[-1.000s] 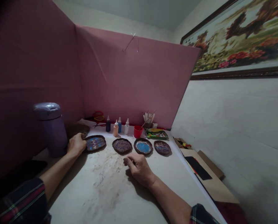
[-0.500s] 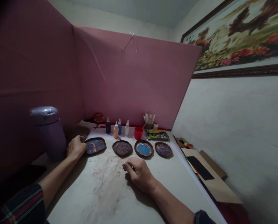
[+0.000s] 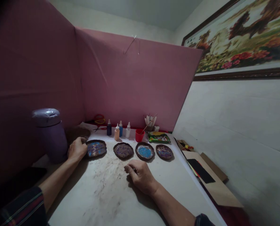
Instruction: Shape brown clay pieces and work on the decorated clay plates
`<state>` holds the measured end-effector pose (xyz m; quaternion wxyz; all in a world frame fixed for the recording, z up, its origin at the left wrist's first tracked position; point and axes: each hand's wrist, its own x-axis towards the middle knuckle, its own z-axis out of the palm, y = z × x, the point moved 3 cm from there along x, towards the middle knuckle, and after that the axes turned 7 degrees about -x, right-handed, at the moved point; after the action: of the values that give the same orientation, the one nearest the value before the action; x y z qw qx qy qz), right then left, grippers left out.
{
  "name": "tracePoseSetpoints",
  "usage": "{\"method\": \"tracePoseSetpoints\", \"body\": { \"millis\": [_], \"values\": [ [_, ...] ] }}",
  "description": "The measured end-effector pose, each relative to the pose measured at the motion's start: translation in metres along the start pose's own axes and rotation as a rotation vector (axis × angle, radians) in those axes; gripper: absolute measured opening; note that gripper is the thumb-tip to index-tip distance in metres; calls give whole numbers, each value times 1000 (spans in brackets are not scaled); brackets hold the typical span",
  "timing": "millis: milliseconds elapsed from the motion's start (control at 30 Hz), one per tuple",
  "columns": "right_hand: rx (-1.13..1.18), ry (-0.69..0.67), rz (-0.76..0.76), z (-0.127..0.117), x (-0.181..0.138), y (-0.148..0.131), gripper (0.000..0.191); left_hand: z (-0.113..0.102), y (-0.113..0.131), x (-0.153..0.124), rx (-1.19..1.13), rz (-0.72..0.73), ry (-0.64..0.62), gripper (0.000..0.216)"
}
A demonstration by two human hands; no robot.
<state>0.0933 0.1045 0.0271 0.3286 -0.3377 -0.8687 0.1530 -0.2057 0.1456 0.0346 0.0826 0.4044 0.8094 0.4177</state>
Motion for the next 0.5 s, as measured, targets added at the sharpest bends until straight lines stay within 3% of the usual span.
{"method": "tracePoseSetpoints", "body": {
  "millis": [333, 500],
  "values": [
    [-10, -19, 4, 0, 1, 1, 28, 8, -14, 15, -222, -77, 28, 21],
    [-14, -25, 7, -1, 0, -1, 28, 21, -18, 18, -420, -180, -6, 31]
  ]
}}
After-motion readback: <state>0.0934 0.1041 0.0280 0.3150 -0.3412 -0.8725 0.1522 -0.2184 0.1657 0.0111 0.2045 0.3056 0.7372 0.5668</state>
